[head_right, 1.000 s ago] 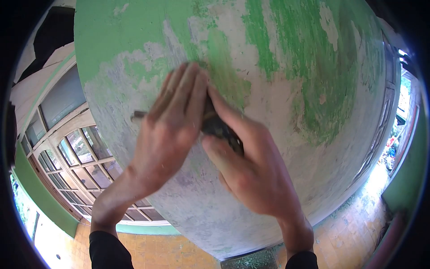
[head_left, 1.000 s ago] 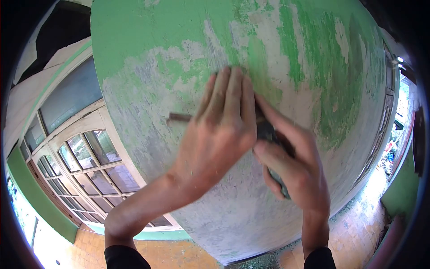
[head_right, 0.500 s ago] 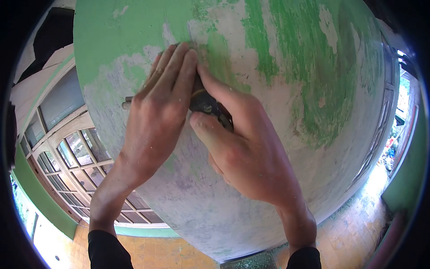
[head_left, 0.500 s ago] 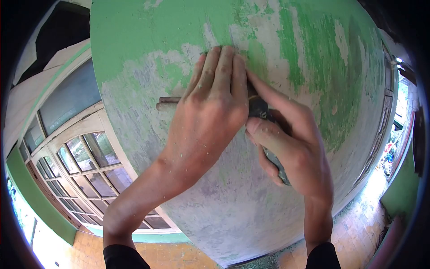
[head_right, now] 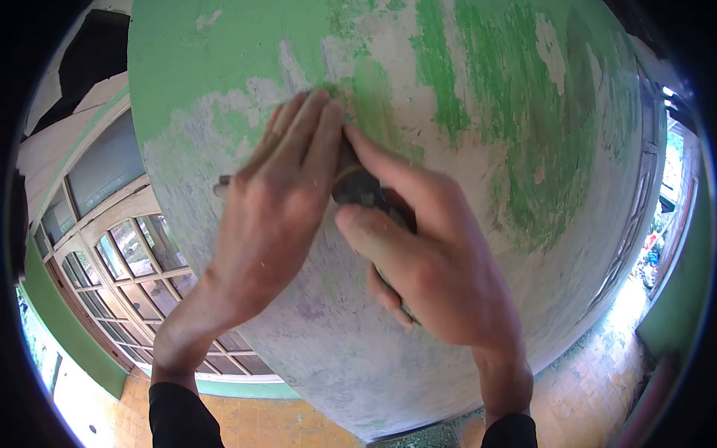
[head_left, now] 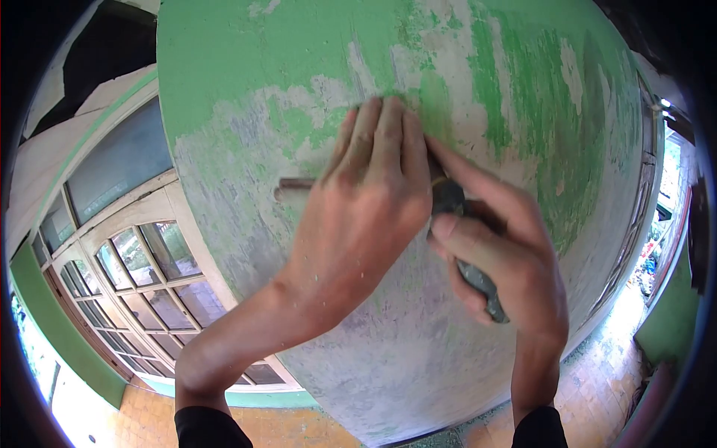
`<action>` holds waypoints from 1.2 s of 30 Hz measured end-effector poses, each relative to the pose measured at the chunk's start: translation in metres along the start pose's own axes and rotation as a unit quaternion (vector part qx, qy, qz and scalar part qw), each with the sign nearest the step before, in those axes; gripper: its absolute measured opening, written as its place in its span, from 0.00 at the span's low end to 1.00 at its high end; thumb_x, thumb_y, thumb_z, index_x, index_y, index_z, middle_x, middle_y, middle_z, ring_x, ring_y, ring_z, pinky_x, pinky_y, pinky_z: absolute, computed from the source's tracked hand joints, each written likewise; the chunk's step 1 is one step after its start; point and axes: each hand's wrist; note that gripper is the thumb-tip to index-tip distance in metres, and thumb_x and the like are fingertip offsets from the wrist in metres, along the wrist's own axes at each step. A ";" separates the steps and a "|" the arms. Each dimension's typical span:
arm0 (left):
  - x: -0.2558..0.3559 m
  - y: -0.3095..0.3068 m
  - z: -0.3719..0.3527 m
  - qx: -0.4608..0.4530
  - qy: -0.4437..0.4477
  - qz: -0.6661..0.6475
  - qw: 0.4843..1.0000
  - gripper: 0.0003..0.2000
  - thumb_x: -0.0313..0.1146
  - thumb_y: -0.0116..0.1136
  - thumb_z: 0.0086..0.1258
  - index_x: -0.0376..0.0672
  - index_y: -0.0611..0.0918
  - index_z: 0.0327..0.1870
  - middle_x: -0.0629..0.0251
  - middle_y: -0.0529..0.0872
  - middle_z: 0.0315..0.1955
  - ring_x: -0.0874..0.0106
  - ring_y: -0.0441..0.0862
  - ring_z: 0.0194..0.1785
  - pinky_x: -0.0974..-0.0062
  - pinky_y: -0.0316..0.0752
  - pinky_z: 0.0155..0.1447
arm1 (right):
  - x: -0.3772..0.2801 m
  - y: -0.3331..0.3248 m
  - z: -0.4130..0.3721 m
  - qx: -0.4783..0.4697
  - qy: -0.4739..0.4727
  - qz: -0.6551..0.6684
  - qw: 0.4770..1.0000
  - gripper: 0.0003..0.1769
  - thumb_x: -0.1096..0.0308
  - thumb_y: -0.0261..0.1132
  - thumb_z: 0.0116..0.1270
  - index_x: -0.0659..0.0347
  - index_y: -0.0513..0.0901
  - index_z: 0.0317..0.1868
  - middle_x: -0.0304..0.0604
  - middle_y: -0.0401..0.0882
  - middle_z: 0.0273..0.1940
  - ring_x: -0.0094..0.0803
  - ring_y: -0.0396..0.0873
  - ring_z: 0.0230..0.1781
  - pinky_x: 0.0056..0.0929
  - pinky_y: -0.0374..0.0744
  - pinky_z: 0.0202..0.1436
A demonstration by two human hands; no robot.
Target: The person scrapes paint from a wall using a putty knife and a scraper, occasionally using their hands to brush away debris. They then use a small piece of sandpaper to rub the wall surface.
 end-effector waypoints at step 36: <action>-0.025 -0.009 0.019 0.000 -0.028 -0.054 0.998 0.25 0.15 0.60 0.62 0.27 0.78 0.64 0.39 0.82 0.62 0.46 0.80 0.68 0.56 0.78 0.72 | -0.013 0.009 0.016 -0.008 -0.043 -0.014 0.999 0.35 0.69 0.62 0.70 0.64 0.70 0.78 0.40 0.76 0.29 0.20 0.67 0.13 0.23 0.61 0.12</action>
Point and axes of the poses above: each hand's wrist, its own z-axis towards the middle knuckle, its own y-axis out of the palm, x = y × z
